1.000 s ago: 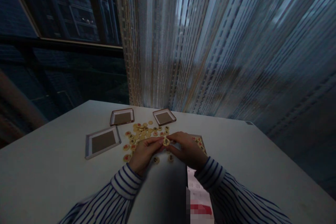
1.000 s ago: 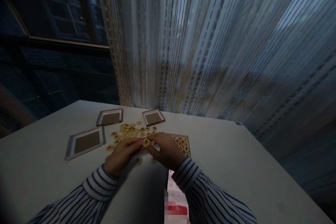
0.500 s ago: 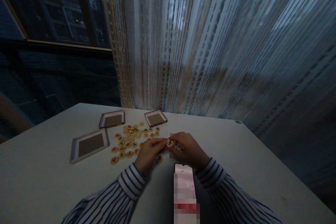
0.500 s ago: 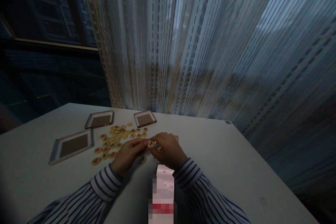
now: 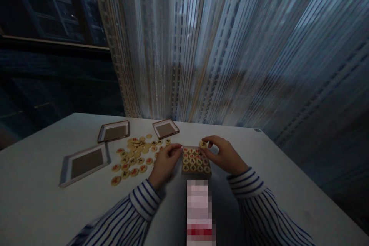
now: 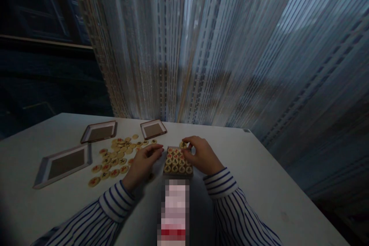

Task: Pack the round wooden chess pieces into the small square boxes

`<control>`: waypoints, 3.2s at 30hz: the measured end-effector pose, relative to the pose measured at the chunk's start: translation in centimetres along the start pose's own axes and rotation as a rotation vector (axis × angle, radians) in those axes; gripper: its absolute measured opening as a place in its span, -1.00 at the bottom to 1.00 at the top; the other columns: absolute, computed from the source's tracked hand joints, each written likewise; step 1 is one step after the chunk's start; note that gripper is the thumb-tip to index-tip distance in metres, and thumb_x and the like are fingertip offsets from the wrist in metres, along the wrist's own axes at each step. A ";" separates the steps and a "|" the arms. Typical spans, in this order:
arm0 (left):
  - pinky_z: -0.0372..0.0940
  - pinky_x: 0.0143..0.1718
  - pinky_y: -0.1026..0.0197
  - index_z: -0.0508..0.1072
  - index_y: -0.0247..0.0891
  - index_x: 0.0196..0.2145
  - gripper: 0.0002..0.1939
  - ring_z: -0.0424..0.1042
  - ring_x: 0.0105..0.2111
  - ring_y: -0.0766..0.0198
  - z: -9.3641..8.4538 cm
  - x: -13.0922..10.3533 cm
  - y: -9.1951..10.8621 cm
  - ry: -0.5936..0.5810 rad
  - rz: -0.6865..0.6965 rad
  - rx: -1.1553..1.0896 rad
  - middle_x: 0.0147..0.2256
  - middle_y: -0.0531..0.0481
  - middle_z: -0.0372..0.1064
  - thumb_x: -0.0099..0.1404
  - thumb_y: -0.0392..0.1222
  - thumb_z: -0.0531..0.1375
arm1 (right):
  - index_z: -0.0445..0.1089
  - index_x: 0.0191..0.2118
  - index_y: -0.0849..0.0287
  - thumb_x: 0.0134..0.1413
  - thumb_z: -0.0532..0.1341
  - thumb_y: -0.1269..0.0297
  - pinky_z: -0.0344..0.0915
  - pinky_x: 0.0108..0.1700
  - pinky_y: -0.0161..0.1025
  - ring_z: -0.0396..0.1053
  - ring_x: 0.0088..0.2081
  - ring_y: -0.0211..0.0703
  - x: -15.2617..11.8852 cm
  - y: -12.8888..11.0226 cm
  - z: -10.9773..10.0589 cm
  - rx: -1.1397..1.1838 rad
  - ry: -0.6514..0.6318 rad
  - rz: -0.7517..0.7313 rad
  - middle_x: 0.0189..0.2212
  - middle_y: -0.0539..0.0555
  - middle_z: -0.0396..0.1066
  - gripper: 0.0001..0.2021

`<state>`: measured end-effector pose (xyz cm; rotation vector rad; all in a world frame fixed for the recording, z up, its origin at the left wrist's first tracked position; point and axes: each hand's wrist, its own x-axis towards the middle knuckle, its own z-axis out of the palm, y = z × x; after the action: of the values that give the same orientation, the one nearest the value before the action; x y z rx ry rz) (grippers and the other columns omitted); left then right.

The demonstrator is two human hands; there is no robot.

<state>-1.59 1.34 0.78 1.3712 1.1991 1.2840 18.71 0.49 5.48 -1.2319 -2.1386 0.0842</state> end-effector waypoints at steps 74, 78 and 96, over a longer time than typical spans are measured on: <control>0.36 -0.36 0.01 0.37 -0.35 -0.19 -0.77 0.44 -0.35 0.09 0.5 -3.4 -3.0 -0.200 0.622 0.980 -0.30 -0.15 0.46 0.14 -0.35 0.13 | 0.41 -0.24 0.15 0.01 0.11 0.21 0.20 -0.32 -0.26 0.36 -0.34 -0.14 1.4 3.6 0.5 -0.224 -0.555 0.190 -0.35 0.09 0.45 -0.77; 0.35 -0.33 0.00 0.36 -0.33 -0.19 -0.77 0.43 -0.33 0.10 0.5 -3.3 -3.1 -0.211 0.595 0.983 -0.29 -0.16 0.46 0.16 -0.34 0.11 | 0.41 -0.23 0.17 -0.01 0.13 0.23 0.20 -0.32 -0.26 0.36 -0.34 -0.14 1.4 3.6 0.6 -0.234 -0.568 0.194 -0.35 0.09 0.45 -0.77; 0.35 -0.38 0.00 0.39 -0.31 -0.25 -0.84 0.44 -0.38 0.09 0.4 -3.1 -3.1 -0.228 0.564 1.020 -0.36 -0.12 0.46 0.18 -0.31 0.09 | 0.43 -0.21 0.16 -0.02 0.14 0.26 0.23 -0.31 -0.26 0.37 -0.33 -0.14 1.2 3.8 1.1 -0.256 -0.573 0.178 -0.33 0.08 0.46 -0.77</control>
<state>-1.45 -1.31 -2.75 2.6575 1.4148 0.7915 20.54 3.83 3.91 -1.7064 -2.5741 0.2760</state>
